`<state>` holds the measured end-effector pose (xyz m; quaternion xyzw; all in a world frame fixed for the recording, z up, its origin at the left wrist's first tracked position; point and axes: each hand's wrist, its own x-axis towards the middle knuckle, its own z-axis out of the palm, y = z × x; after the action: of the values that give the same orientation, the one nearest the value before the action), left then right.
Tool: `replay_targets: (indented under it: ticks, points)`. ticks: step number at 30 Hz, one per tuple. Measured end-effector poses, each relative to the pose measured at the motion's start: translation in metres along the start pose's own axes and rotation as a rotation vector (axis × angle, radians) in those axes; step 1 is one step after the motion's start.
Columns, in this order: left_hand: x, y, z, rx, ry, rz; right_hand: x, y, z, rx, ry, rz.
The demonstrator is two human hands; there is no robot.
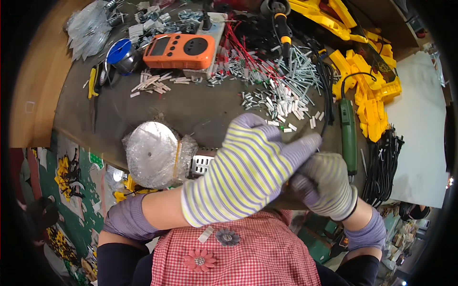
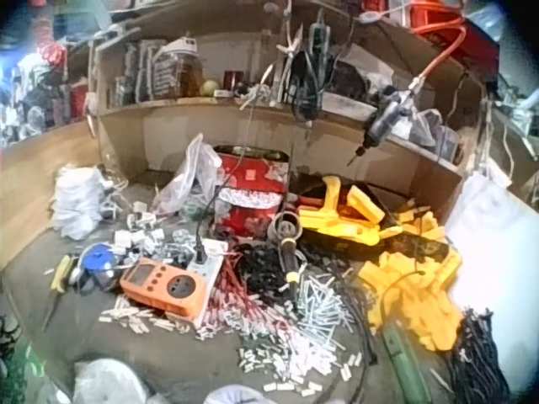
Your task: Assemble internal components and wiring into a yellow plastic housing for an electronic device.
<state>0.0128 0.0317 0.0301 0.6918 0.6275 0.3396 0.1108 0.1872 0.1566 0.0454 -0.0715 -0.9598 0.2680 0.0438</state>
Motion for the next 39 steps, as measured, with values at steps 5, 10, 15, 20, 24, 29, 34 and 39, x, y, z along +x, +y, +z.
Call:
replay_targets:
  ticks: [5, 10, 15, 20, 24, 29, 34, 39]
  points:
    - [-0.004, 0.004, 0.013, 0.104, 0.111, 0.043, 0.0, 0.026, -0.008, 0.049, 0.356, 0.323]
    - [-0.015, -0.015, -0.016, -0.3, 0.056, -0.123, 0.105, 0.093, -0.03, -0.194, 0.607, 0.038]
    - [-0.031, -0.059, -0.051, 0.02, 0.107, -0.203, 0.167, 0.121, -0.029, -0.579, 0.443, 0.057]
    - [-0.04, -0.077, -0.042, 0.464, -0.065, -0.427, 0.162, 0.147, -0.041, -0.524, 0.664, -0.206]
    - [-0.046, -0.083, -0.038, 0.478, -0.112, -0.507, 0.11, 0.089, -0.036, 0.27, 0.939, -0.274]
    - [-0.049, -0.087, -0.032, 0.573, -0.006, -0.396, 0.008, 0.057, -0.039, 0.107, 1.349, -0.114]
    - [-0.035, -0.076, -0.035, 0.578, -0.111, -0.423, -0.014, -0.009, -0.003, 1.04, 1.481, 0.298]
    - [-0.042, -0.089, -0.034, 0.459, -0.011, -0.284, -0.022, 0.007, 0.023, 1.259, 1.268, 0.173]
